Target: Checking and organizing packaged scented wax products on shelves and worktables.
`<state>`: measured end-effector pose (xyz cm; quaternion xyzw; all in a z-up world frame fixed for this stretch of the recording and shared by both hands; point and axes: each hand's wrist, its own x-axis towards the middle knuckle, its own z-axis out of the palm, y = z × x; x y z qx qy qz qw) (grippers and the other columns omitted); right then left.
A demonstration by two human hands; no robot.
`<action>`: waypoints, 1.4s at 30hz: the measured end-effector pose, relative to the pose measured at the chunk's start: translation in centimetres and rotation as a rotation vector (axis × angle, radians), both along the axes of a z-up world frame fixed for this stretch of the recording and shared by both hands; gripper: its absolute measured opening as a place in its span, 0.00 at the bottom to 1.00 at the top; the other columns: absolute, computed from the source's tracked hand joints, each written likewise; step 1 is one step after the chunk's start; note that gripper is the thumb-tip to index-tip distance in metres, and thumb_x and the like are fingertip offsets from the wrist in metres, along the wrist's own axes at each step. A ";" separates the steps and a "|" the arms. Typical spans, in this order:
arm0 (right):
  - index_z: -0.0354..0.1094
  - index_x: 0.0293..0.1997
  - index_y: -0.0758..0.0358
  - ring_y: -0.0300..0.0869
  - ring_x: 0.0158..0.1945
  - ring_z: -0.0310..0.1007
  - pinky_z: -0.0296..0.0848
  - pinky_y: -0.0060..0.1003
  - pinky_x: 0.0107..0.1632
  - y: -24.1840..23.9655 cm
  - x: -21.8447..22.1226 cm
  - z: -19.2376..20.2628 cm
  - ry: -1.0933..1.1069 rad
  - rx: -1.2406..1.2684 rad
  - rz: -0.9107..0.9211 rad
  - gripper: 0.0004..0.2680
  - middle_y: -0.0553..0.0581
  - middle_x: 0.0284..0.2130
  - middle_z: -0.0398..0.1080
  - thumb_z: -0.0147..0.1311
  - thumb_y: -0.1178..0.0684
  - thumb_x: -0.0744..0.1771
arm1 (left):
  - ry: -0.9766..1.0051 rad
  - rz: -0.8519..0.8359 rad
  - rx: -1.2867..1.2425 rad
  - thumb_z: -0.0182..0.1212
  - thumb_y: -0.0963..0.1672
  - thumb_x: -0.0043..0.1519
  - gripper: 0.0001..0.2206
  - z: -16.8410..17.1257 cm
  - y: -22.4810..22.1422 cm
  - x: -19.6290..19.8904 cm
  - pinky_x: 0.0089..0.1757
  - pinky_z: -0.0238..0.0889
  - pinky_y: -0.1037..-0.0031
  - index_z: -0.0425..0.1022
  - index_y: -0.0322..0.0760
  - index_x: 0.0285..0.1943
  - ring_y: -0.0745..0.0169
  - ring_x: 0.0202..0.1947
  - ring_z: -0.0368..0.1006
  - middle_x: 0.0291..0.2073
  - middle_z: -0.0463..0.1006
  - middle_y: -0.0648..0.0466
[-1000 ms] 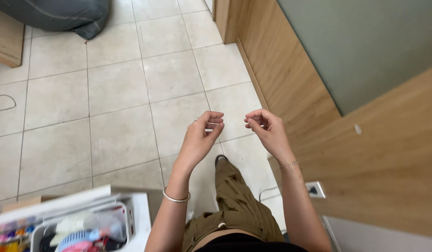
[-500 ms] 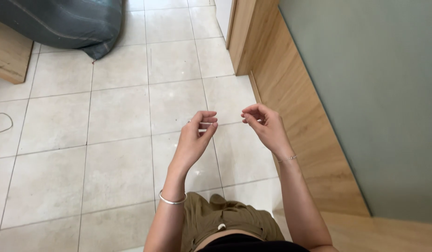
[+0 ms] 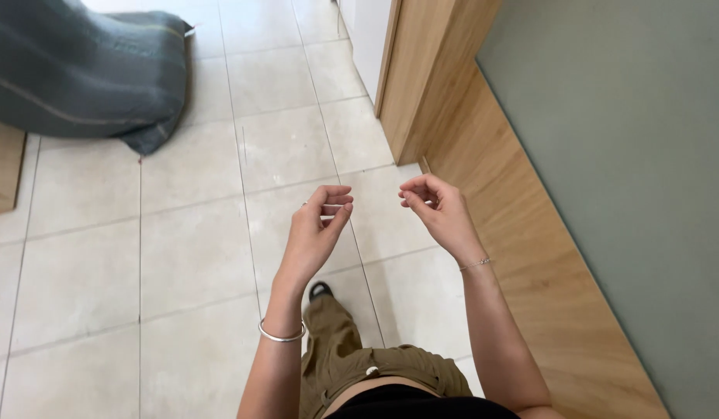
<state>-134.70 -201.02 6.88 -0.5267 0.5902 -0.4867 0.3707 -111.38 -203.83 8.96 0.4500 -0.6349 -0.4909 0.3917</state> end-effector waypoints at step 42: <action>0.73 0.45 0.65 0.33 0.42 0.78 0.75 0.28 0.44 -74.0 -6.9 5.8 0.073 -0.033 -0.218 0.05 0.50 0.38 0.78 0.55 0.58 0.68 | 0.077 -0.270 -0.136 0.58 0.43 0.66 0.13 3.6 -79.4 -10.1 0.44 0.75 0.70 0.73 0.35 0.57 0.61 0.46 0.80 0.47 0.83 0.51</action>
